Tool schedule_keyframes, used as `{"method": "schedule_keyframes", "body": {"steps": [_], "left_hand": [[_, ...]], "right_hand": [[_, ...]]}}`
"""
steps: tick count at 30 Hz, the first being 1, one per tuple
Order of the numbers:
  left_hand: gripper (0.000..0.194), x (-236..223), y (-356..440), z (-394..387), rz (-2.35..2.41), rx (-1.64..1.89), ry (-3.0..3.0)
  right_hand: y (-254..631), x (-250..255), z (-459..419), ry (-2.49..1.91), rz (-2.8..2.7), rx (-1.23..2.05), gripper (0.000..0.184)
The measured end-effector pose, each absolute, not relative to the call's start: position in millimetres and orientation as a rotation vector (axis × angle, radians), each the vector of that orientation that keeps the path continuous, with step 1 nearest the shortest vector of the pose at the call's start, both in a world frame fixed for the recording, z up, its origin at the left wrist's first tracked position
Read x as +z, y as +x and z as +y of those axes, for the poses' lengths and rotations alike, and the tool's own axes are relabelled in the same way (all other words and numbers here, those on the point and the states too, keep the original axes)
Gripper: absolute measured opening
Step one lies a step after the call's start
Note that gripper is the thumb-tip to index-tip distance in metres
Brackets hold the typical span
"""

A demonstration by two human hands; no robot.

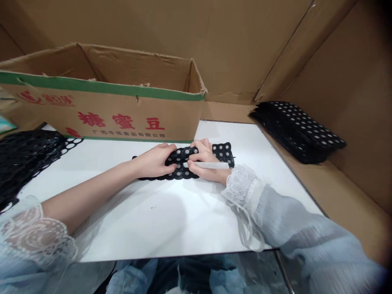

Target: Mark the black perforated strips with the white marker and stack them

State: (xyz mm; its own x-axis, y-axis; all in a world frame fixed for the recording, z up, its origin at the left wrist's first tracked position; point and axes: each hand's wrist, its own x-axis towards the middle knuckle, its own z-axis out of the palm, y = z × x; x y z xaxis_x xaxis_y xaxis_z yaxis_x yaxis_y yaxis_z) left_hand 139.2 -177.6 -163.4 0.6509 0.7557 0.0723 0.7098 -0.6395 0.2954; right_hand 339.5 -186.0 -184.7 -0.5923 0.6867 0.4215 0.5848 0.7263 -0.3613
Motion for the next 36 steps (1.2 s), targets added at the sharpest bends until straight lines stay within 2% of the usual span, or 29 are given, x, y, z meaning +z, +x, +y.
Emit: {"method": "schedule_keyframes", "body": {"steps": [3,6,13,17,23,29,32,36], "left_hand": [[0.013,-165.0,140.5,-177.3,1.143,0.22,2.707],[0.011,-167.0,141.0,-177.1,1.134,0.211,2.784],[0.02,-167.1,148.5,-189.3,1.377,0.175,2.81],[0.023,-168.0,151.7,-197.3,1.524,0.257,2.744],[0.025,-168.8,146.7,-190.9,1.632,0.147,2.631],[0.027,-165.7,139.5,-177.8,1.572,0.133,2.581],[0.026,-163.5,137.1,-173.6,1.526,0.127,2.571],[0.025,-156.3,136.3,-170.3,1.393,0.136,2.493]], "right_hand": [[340.7,-184.3,-187.1,-0.959,-2.42,0.225,0.03],[340.5,-185.7,-189.5,-0.978,-2.457,0.211,0.033],[320.6,-193.8,-194.0,-1.194,-2.373,-0.215,0.031],[318.9,-191.5,-189.5,-1.205,-2.361,-0.271,0.035],[338.6,-186.5,-181.7,-0.965,-2.412,0.108,0.033],[339.0,-179.6,-196.7,-0.768,-2.125,0.157,0.022],[333.5,-182.3,-200.5,-0.739,-2.182,0.47,0.025],[329.2,-187.1,-195.7,-0.91,-2.161,0.829,0.027]]}}
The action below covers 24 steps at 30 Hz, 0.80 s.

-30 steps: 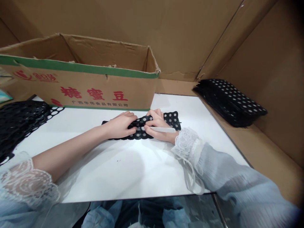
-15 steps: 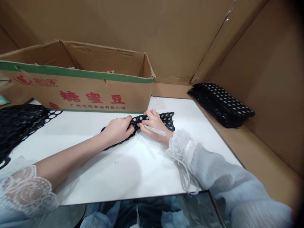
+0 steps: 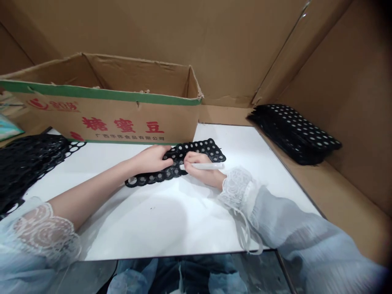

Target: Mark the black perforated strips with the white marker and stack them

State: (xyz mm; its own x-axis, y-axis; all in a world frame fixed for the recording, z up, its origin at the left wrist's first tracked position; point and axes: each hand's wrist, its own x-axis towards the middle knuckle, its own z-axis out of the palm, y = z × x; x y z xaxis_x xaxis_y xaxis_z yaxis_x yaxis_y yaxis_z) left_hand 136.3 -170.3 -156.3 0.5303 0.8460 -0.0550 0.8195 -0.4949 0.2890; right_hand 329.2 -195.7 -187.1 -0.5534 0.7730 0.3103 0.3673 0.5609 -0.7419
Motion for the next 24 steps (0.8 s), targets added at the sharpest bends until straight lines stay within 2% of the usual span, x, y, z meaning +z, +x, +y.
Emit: {"method": "schedule_keyframes", "body": {"steps": [6,10,24], "left_hand": [[0.045,-146.2,134.5,-166.5,1.253,0.024,2.333],[0.039,-146.6,133.0,-166.0,1.19,-0.072,2.226],[0.03,-144.6,134.7,-167.9,1.138,-0.044,2.07]], "right_hand": [[329.3,-185.2,-193.3,-0.954,-2.137,0.933,0.027],[329.1,-184.4,-192.9,-0.96,-2.16,0.947,0.027],[331.0,-181.7,-191.5,-0.957,-2.184,1.021,0.027]]}}
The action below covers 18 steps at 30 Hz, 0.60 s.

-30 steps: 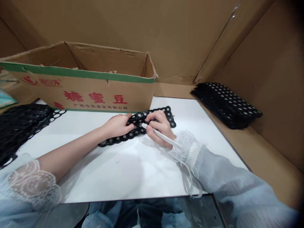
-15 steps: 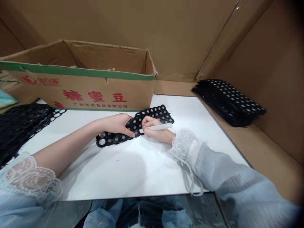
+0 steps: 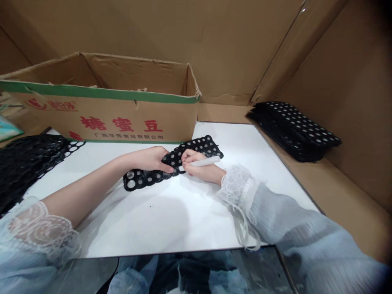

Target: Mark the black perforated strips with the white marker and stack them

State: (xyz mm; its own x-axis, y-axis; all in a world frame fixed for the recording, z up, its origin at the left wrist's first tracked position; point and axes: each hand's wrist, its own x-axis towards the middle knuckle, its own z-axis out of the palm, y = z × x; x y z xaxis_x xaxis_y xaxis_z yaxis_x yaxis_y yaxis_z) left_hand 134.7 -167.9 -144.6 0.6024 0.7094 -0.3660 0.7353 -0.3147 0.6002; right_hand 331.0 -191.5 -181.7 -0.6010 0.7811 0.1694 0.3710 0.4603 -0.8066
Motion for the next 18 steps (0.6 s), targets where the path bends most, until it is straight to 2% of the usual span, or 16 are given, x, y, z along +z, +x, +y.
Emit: {"method": "schedule_keyframes", "body": {"steps": [5,12,18], "left_hand": [[0.031,-144.7,133.8,-169.7,1.152,-0.068,2.179],[0.024,-141.6,130.7,-180.0,1.224,0.037,2.3],[0.026,-141.2,131.2,-176.9,1.007,0.082,2.205]], "right_hand": [[329.8,-189.3,-192.4,-0.889,-2.299,0.8,0.031],[331.3,-182.1,-199.3,-0.815,-2.48,0.037,0.027],[334.3,-172.8,-193.2,-0.684,-2.503,-0.051,0.018]]}}
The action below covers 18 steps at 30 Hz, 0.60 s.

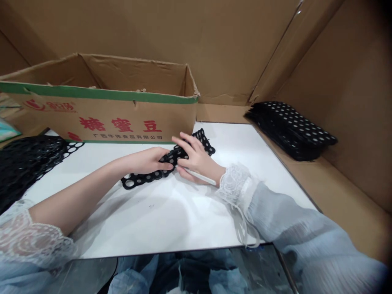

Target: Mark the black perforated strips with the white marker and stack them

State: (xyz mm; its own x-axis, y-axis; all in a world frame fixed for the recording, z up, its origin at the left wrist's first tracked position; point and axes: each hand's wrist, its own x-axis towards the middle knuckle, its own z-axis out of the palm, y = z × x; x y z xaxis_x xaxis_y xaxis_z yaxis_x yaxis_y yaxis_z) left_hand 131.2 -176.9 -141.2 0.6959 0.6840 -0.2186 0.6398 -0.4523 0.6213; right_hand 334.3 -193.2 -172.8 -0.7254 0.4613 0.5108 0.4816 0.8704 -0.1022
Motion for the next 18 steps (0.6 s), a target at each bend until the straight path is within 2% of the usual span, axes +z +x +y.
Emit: {"method": "schedule_keyframes", "body": {"steps": [8,15,18], "left_hand": [[0.026,-139.1,134.8,-181.4,1.013,0.026,1.856],[0.031,-145.8,132.1,-178.4,1.337,-0.019,1.774],[0.028,-148.8,136.5,-182.3,1.36,0.067,1.697]], "right_hand": [[328.9,-190.4,-181.1,-0.83,-2.507,0.209,0.028],[318.2,-196.0,-184.4,-0.973,-2.499,0.15,0.025],[313.0,-197.7,-182.7,-1.053,-2.455,0.124,0.024]]}}
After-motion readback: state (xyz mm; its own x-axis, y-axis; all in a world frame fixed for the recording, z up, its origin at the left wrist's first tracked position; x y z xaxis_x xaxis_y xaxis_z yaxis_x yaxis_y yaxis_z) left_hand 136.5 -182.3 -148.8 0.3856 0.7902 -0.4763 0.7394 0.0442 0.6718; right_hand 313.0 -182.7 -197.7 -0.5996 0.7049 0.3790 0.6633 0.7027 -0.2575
